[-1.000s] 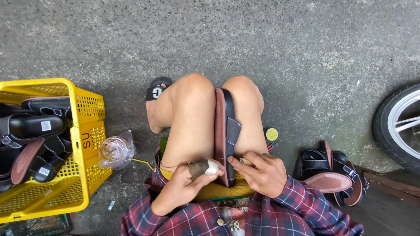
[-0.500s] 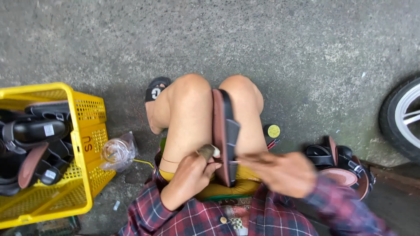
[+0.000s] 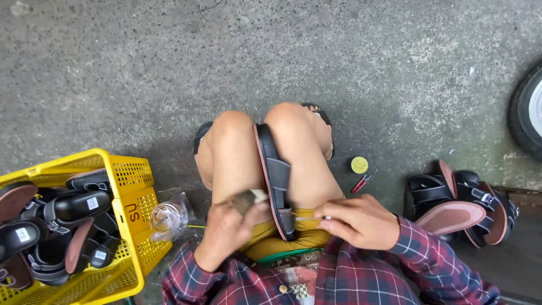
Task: Hand-stitching the sole of a sandal using a needle and thread while sitting on the ground.
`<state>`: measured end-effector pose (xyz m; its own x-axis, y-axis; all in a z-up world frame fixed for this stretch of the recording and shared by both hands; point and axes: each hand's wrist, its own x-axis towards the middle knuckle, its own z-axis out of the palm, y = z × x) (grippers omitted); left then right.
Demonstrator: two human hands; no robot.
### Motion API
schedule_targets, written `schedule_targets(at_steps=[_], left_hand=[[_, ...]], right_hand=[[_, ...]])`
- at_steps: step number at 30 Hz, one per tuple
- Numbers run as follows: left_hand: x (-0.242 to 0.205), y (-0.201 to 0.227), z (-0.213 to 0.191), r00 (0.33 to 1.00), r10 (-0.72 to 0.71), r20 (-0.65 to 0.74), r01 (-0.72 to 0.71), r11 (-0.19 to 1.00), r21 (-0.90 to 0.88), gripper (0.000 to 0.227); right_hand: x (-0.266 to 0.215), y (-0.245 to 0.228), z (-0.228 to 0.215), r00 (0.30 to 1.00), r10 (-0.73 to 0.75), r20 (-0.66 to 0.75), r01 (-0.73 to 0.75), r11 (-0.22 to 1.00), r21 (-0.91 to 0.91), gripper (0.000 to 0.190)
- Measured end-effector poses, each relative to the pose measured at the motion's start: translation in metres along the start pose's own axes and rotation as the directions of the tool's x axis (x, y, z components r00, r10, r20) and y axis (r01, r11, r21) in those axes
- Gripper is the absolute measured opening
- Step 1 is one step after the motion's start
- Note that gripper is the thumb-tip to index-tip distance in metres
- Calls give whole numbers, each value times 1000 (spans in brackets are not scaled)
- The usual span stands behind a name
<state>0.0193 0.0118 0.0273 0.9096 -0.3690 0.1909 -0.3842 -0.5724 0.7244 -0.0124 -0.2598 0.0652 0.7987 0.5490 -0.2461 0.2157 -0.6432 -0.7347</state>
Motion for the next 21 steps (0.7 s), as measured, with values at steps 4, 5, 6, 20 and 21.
schedule_targets(at_steps=[4, 5, 6, 20, 21], left_hand=[[0, 18, 12, 972, 149, 182, -138, 988, -74, 15], [-1, 20, 17, 969, 189, 157, -181, 981, -61, 9], [-3, 20, 17, 969, 191, 157, -184, 981, -59, 9], [-35, -7, 14, 932, 326, 155, -334, 942, 23, 12], [-38, -10, 16, 935, 322, 151, -329, 944, 23, 12]], right_hand=[[-1, 5, 13, 979, 134, -156, -146, 987, -66, 17], [-1, 6, 18, 958, 139, -250, -171, 979, -112, 18], [0, 5, 20, 958, 137, -253, -170, 979, -111, 18], [15, 4, 39, 992, 6, -124, -41, 958, -285, 18], [16, 7, 37, 993, 4, -118, -38, 957, -288, 18]])
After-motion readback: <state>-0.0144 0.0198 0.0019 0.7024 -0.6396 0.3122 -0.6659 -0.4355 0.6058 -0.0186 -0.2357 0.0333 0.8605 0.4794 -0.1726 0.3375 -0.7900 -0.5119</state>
